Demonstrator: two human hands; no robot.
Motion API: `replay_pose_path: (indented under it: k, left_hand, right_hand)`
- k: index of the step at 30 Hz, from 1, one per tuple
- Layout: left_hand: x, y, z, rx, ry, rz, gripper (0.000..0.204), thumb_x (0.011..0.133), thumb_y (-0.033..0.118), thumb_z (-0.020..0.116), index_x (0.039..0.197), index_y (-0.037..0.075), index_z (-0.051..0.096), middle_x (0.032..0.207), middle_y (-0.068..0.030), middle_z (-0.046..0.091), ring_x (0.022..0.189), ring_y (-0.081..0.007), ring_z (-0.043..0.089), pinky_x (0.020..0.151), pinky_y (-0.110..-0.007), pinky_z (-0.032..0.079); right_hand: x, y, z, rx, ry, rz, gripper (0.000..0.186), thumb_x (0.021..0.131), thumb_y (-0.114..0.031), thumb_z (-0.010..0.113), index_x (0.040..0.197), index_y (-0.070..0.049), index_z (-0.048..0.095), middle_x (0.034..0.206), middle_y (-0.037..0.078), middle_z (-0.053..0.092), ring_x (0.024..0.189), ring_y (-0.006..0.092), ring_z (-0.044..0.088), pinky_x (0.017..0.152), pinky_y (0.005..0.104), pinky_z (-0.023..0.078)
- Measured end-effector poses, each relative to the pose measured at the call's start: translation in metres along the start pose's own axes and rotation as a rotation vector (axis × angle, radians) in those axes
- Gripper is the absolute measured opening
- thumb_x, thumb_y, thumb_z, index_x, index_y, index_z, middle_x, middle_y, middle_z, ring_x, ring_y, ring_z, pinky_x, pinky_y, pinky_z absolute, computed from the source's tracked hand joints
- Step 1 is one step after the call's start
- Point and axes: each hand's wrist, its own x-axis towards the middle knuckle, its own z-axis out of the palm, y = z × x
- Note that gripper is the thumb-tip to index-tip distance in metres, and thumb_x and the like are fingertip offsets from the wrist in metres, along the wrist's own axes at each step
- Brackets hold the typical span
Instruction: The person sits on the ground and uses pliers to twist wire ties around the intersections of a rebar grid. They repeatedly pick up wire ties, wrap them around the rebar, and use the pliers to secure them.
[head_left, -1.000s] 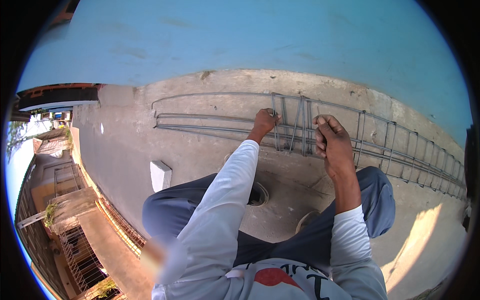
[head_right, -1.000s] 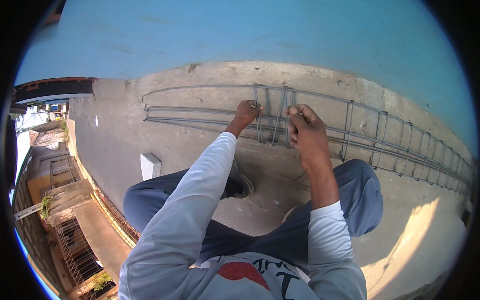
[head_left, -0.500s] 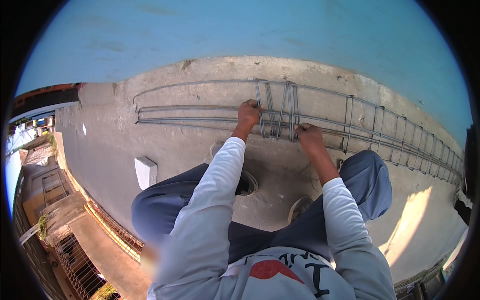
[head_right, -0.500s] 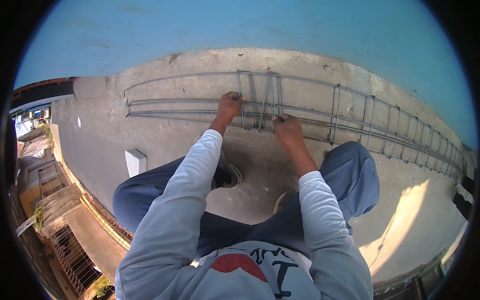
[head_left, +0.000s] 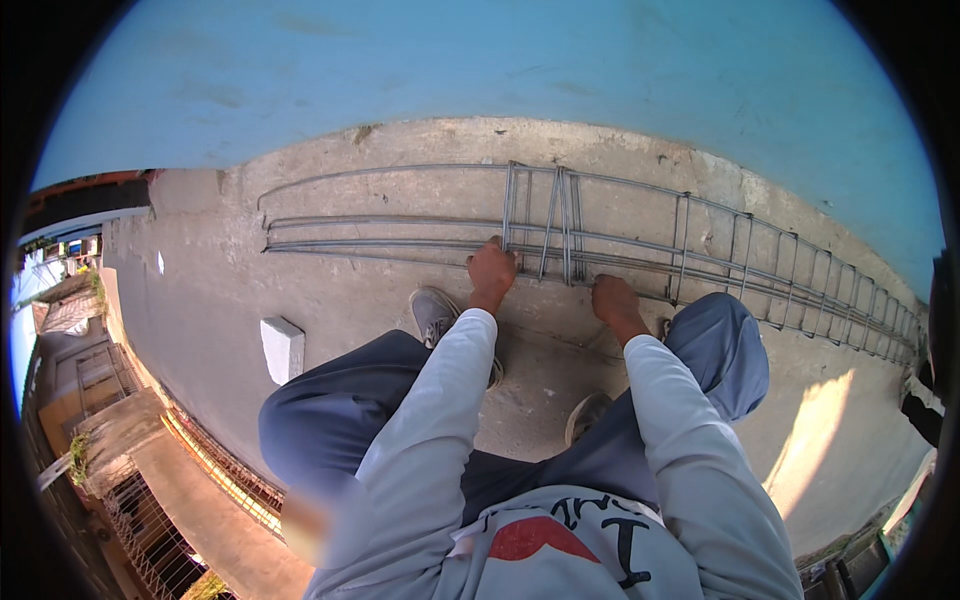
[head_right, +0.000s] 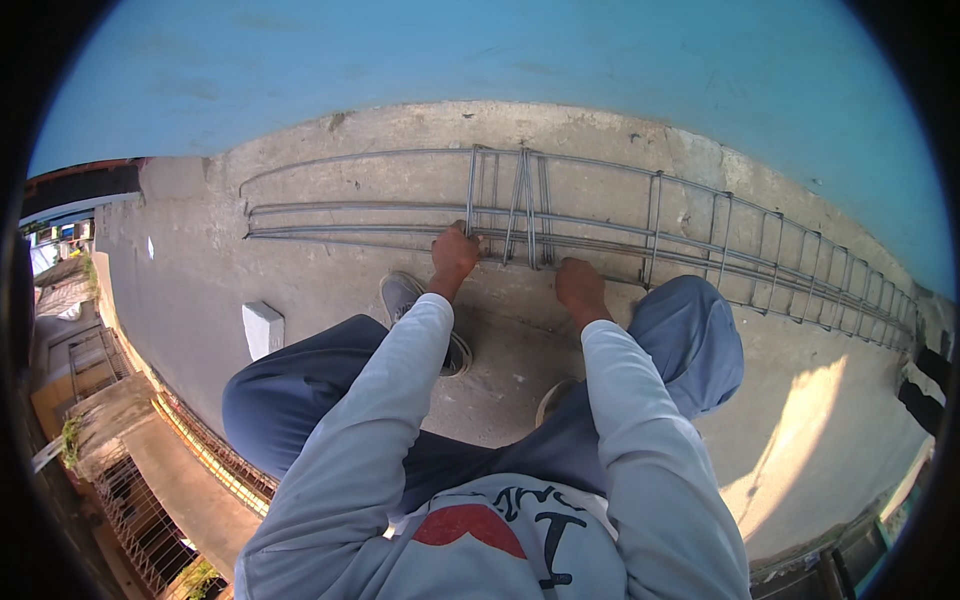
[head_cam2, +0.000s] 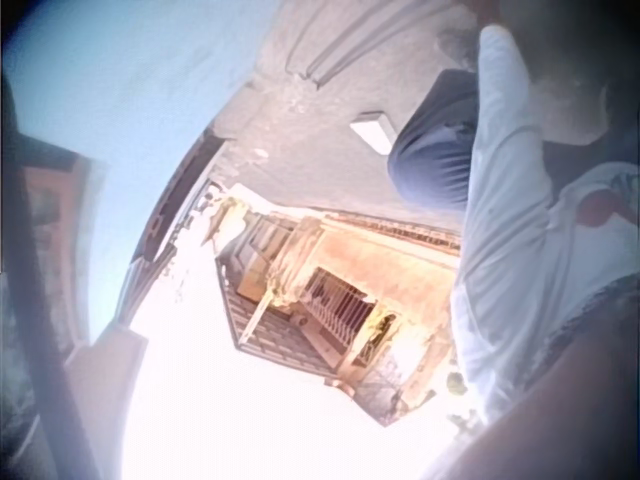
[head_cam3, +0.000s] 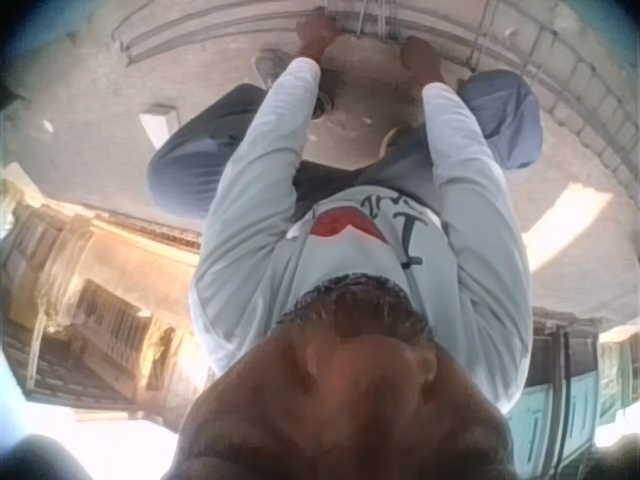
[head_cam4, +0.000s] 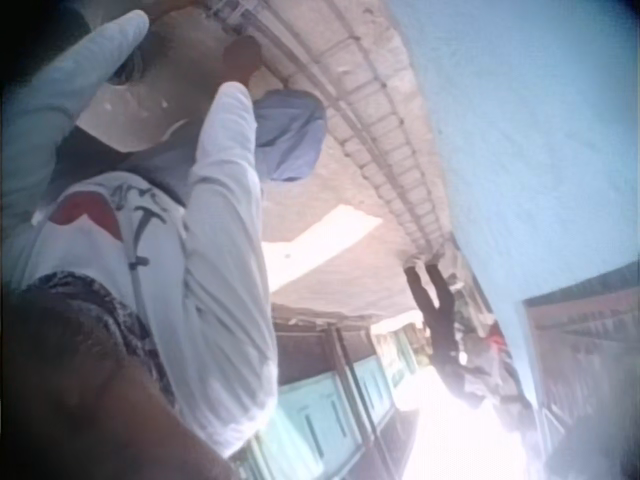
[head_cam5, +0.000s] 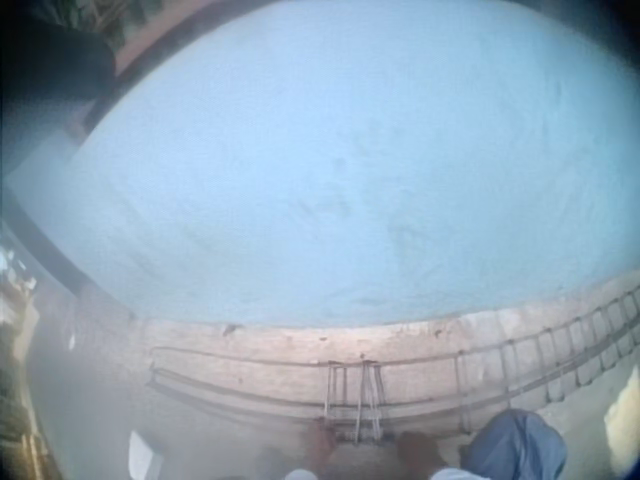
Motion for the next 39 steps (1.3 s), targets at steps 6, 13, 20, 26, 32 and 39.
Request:
replay_pose_path:
  k: [6, 13, 20, 26, 32, 39]
  left_hand:
    - [0.021, -0.041, -0.032, -0.161, -0.132, 0.061, 0.036, 0.084, 0.036, 0.081, 0.089, 0.002, 0.072, 0.086, -0.0176, 0.075, 0.088, -0.0343, 0.073, 0.079, -0.044, 0.055]
    - [0.016, -0.053, -0.020, -0.234, -0.042, 0.021, 0.038, 0.083, 0.038, 0.082, 0.091, 0.002, 0.073, 0.081, -0.0165, 0.075, 0.080, -0.0320, 0.073, 0.078, -0.044, 0.055]
    - [0.014, 0.024, -0.030, -0.176, 0.439, 0.176, 0.044, 0.090, 0.033, 0.077, 0.117, 0.000, 0.067, 0.103, -0.0223, 0.073, 0.097, -0.0357, 0.071, 0.083, -0.046, 0.055]
    - [0.023, 0.068, -0.008, -0.327, -0.052, 0.258, 0.032, 0.095, 0.026, 0.070, 0.113, -0.001, 0.069, 0.103, -0.0240, 0.073, 0.100, -0.0385, 0.070, 0.088, -0.045, 0.054]
    - [0.032, 0.053, -0.005, -0.108, 0.029, 0.292, 0.021, 0.096, 0.018, 0.065, 0.103, -0.002, 0.068, 0.103, -0.0282, 0.070, 0.102, -0.0451, 0.067, 0.088, -0.051, 0.053]
    - [0.037, 0.040, -0.013, 0.081, 0.072, 0.264, 0.022, 0.096, 0.021, 0.066, 0.101, 0.000, 0.071, 0.104, -0.0261, 0.071, 0.102, -0.0430, 0.068, 0.089, -0.049, 0.054]
  right_hand:
    - [-0.003, -0.006, -0.005, 0.028, 0.010, -0.009, 0.021, 0.093, -0.015, 0.059, 0.105, -0.005, 0.074, 0.109, 0.023, 0.073, 0.107, 0.0399, 0.070, 0.089, 0.0474, 0.058]
    - [-0.006, -0.016, -0.017, 0.038, -0.012, -0.010, 0.022, 0.092, -0.013, 0.060, 0.105, -0.004, 0.075, 0.111, 0.022, 0.073, 0.108, 0.0396, 0.070, 0.091, 0.0460, 0.057]
    - [0.001, -0.013, -0.012, 0.089, -0.054, 0.105, 0.026, 0.093, -0.016, 0.057, 0.108, -0.005, 0.075, 0.112, 0.022, 0.073, 0.109, 0.0388, 0.070, 0.093, 0.0465, 0.056]
    - [-0.006, -0.041, -0.030, 0.185, -0.098, 0.146, 0.028, 0.093, -0.016, 0.057, 0.110, -0.004, 0.075, 0.117, 0.021, 0.072, 0.113, 0.0385, 0.069, 0.094, 0.0463, 0.056]
    - [-0.006, -0.033, -0.028, 0.189, -0.109, 0.141, 0.029, 0.094, -0.016, 0.055, 0.111, -0.003, 0.074, 0.119, 0.022, 0.071, 0.114, 0.0391, 0.068, 0.096, 0.0466, 0.055]
    - [-0.005, -0.025, -0.020, 0.162, -0.061, 0.091, 0.027, 0.092, -0.016, 0.058, 0.108, -0.004, 0.075, 0.116, 0.022, 0.072, 0.112, 0.0385, 0.069, 0.095, 0.0454, 0.055]
